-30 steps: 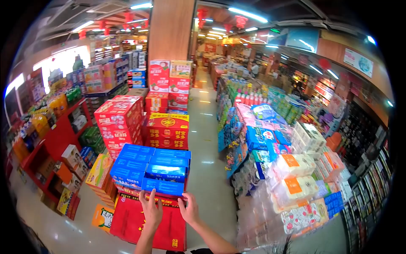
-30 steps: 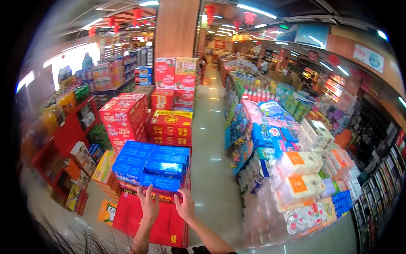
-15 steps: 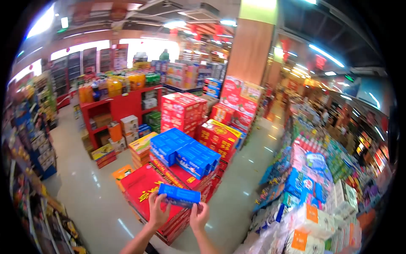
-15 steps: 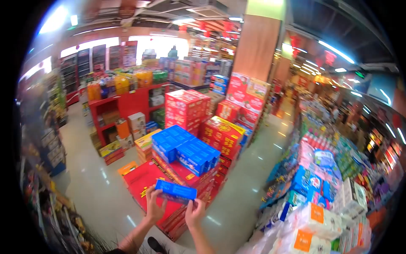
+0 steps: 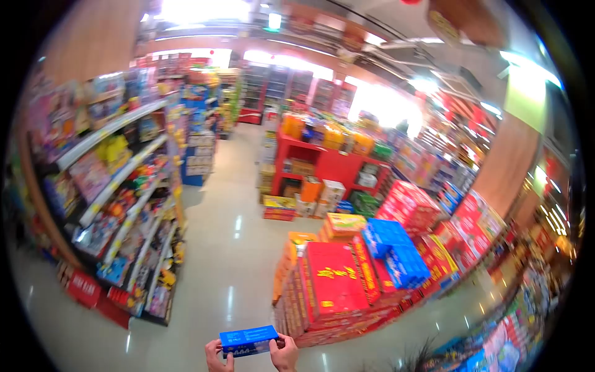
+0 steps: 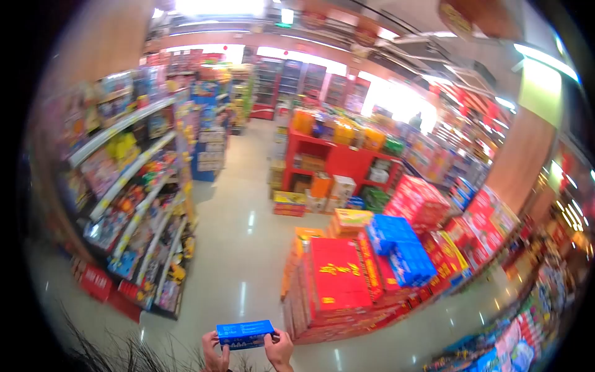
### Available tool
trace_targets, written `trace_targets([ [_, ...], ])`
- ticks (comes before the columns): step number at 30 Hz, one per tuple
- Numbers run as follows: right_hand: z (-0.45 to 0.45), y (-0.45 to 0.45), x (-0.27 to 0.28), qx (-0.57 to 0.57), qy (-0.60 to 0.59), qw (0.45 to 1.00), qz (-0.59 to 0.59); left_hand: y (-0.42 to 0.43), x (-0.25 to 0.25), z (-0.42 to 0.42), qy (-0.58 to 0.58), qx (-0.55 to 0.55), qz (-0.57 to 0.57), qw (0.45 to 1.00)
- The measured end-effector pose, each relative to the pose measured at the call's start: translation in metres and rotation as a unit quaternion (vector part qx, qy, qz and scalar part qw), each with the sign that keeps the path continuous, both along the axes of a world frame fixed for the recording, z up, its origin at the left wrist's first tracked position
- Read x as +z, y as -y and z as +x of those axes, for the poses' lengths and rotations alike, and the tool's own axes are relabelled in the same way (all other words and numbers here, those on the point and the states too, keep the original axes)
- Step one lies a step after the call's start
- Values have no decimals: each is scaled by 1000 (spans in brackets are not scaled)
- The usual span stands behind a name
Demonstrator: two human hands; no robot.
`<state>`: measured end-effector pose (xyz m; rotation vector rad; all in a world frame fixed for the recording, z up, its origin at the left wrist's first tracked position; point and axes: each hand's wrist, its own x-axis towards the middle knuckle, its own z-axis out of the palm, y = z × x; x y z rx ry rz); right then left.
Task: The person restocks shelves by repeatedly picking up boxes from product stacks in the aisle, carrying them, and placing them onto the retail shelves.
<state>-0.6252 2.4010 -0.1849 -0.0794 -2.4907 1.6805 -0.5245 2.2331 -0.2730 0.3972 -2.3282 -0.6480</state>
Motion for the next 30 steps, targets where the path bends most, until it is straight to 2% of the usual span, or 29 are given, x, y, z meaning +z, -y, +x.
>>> trace_targets([
  [2, 15, 49, 5, 64, -15, 998, 15, 33, 42, 41, -31, 24, 59, 997],
  [3, 30, 77, 9, 98, -13, 995, 13, 48, 60, 60, -81, 45, 167, 982],
  [5, 60, 135, 14, 171, -11, 985, 5, 82, 87, 96, -204, 85, 359, 907],
  [6, 79, 165, 11, 201, -39, 979, 5, 104, 84, 118, -243, 109, 345, 900],
  [9, 150, 251, 17, 296, -29, 954, -22, 172, 85, 198, -217, 228, 288, 904],
  [13, 237, 343, 9, 384, -27, 923, -31, 242, 73, 297, -220, 319, 262, 884],
  [17, 291, 411, 2, 467, -2, 884, 27, 283, 58, 367, -219, 389, 262, 855],
  [18, 301, 427, -1, 488, 0, 872, 38, 289, 65, 379, -277, 381, 300, 830],
  [21, 334, 476, -9, 541, 13, 838, 67, 310, 90, 418, -201, 458, 282, 819],
  [22, 344, 494, -14, 555, 19, 828, 76, 320, 79, 431, -203, 465, 221, 833],
  [26, 378, 571, -68, 599, -2, 798, 69, 372, 61, 469, -187, 500, 234, 813],
  [27, 393, 593, -65, 605, -6, 793, 68, 390, 56, 479, -189, 509, 223, 809],
  [28, 409, 617, -55, 599, 41, 798, 54, 411, 48, 489, -192, 518, 211, 807],
  [30, 437, 669, -63, 603, 33, 795, 54, 458, 49, 515, -171, 519, 197, 814],
])
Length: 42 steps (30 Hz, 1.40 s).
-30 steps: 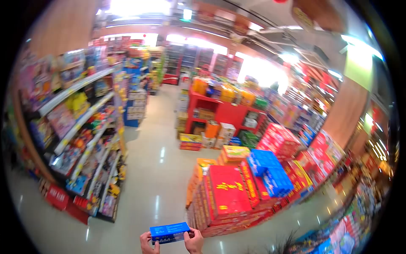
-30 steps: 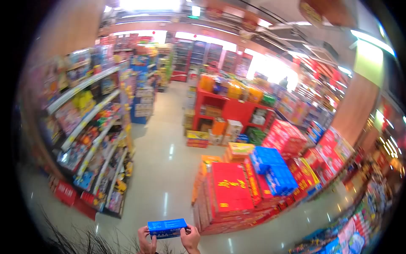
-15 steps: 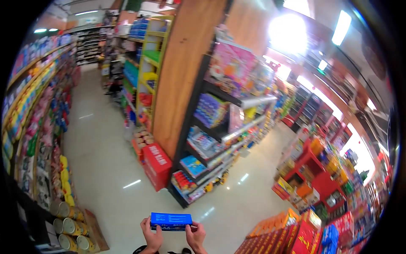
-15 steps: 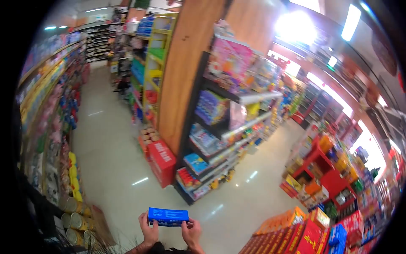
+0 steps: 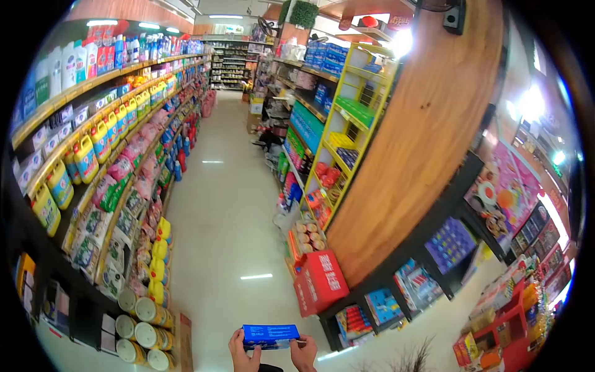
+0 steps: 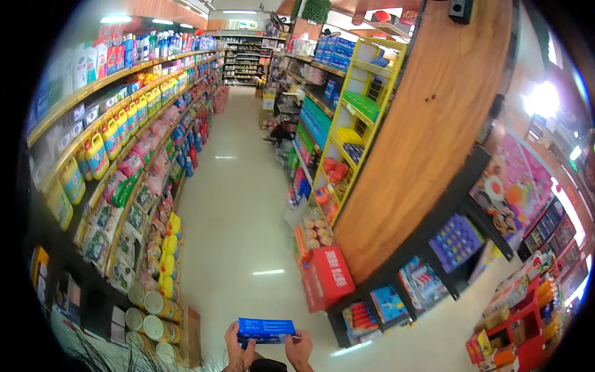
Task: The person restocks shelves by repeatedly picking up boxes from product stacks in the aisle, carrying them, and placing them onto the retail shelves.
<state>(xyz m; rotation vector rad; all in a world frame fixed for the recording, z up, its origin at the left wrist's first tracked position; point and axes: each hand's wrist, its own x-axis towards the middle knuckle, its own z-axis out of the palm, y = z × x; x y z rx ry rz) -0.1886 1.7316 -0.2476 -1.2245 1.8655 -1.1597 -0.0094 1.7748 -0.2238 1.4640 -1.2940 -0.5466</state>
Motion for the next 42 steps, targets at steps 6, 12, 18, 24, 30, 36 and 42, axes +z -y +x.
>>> trace_targets([
  [6, 82, 154, -3, 51, 31, 998, -36, 154, 46, 92, 27, 1, 1, 1000],
  [12, 139, 310, 41, 105, 78, 983, -132, 295, 55, 164, -62, 6, -19, 998],
  [18, 179, 453, 49, 79, 101, 983, -133, 438, 48, 220, -88, 2, -1, 996],
  [24, 226, 596, 59, 22, 164, 985, -54, 614, 35, 286, -177, -67, 31, 981],
  [30, 257, 720, 103, 14, 221, 968, -118, 782, 77, 319, -296, -143, 86, 940],
  [36, 272, 830, 114, 21, 232, 958, -164, 915, 87, 331, -323, -148, 64, 932],
  [42, 295, 970, 97, 40, 250, 947, -198, 1043, 84, 350, -307, -137, 59, 940],
])
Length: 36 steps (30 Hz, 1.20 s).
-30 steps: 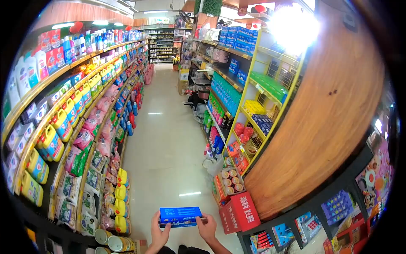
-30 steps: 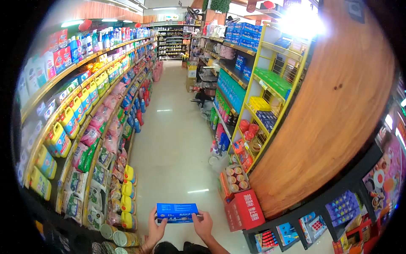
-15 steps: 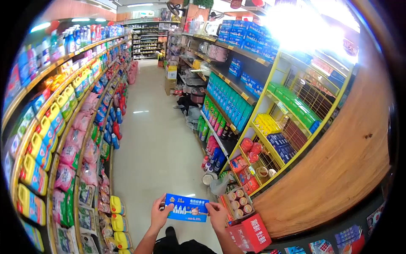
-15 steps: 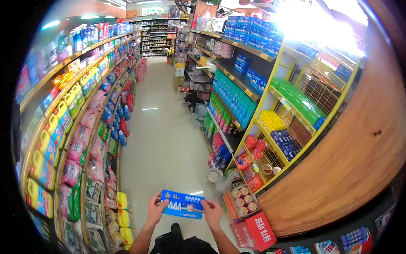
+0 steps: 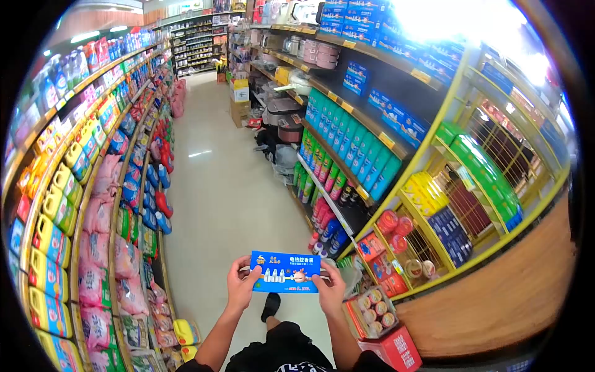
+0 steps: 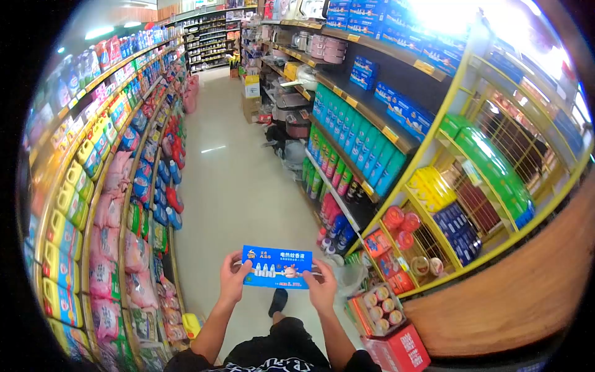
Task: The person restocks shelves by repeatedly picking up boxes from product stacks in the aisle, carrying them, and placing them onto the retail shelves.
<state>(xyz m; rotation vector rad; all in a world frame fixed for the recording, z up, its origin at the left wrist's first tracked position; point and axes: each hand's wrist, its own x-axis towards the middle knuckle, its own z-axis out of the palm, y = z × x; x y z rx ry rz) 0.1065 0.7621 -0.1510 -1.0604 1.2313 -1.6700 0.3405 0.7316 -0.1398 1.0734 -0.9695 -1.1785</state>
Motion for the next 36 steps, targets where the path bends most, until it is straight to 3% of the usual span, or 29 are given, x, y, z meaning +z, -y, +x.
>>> trace_targets([
  [2, 11, 50, -13, 8, 33, 998, 44, 41, 1, 7, 4, 10, 13, 1000],
  [8, 44, 194, -39, 0, -14, 994, 106, 156, -14, 31, 122, 25, 18, 992],
  [14, 54, 298, -16, -31, -61, 990, 122, 264, -17, 34, 173, 46, 24, 984],
  [17, 48, 356, -22, -53, -94, 986, 125, 327, -25, 27, 118, 25, 17, 993],
  [20, 38, 416, -48, -90, -114, 983, 108, 403, -36, 25, 137, -33, -11, 990],
  [23, 30, 468, -31, -149, -84, 982, 83, 480, -39, 16, 152, -101, -34, 983],
  [28, -3, 541, 5, -337, -148, 930, 7, 609, 20, -34, 204, -228, -148, 941],
  [29, -7, 552, 21, -353, -88, 931, -30, 631, 35, -48, 218, -250, -172, 928],
  [31, -19, 576, 49, -421, -109, 896, -86, 671, 55, -81, 190, -285, -242, 908],
  [32, -25, 581, 69, -451, -135, 880, -53, 689, 60, -98, 194, -298, -268, 895],
  [35, -70, 603, 88, -548, -337, 766, -24, 741, 93, -155, 159, -344, -335, 863],
  [36, -78, 613, 109, -560, -340, 755, -22, 757, 106, -175, 140, -359, -353, 853],
])
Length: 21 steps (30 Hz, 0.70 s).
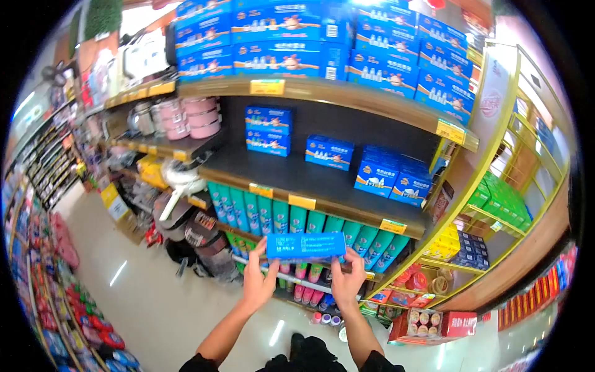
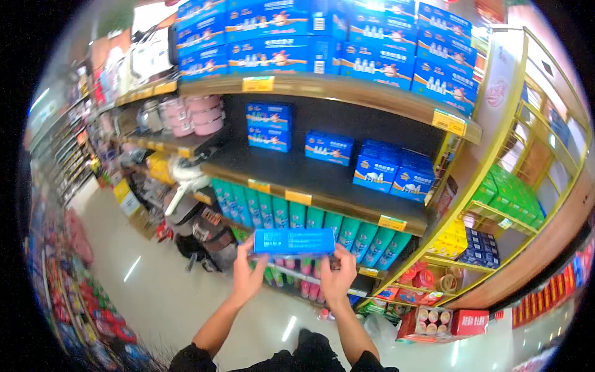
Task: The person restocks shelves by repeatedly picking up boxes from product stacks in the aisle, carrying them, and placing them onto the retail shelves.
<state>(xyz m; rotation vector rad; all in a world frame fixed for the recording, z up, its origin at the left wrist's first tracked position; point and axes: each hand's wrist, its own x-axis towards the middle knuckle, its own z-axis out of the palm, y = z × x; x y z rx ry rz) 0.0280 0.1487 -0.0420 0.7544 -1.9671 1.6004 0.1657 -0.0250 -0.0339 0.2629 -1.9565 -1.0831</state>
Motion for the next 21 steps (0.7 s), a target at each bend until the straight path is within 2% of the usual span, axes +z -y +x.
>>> trace_targets([
  [3, -46, 36, 28, 17, 22, 994, -106, 37, 43, -63, -15, -61, 37, 997],
  [5, -83, 59, 40, 4, 9, 994, -112, 66, 66, -108, 21, -99, 62, 993],
  [7, -123, 84, 52, -3, 10, 993, -118, 100, 64, -166, -27, -130, 78, 988],
  [9, -155, 105, 55, -5, 36, 993, -113, 126, 77, -205, 73, -93, 50, 992],
  [10, -167, 110, 62, -31, 46, 997, -49, 140, 72, -227, 51, -110, 53, 991],
  [12, -190, 126, 67, 4, 81, 996, -28, 168, 55, -275, 7, -143, 65, 988],
  [15, -228, 155, 50, 52, 81, 995, -34, 194, 54, -315, 101, -88, 17, 991],
  [16, -235, 162, 51, 66, 78, 994, -42, 207, 49, -330, 119, -108, 16, 987],
  [19, -241, 178, 56, 0, 81, 996, -34, 212, 49, -348, 99, -123, 1, 987],
  [21, -258, 189, 39, -29, 62, 998, -12, 213, 54, -354, 105, -129, 14, 986],
])
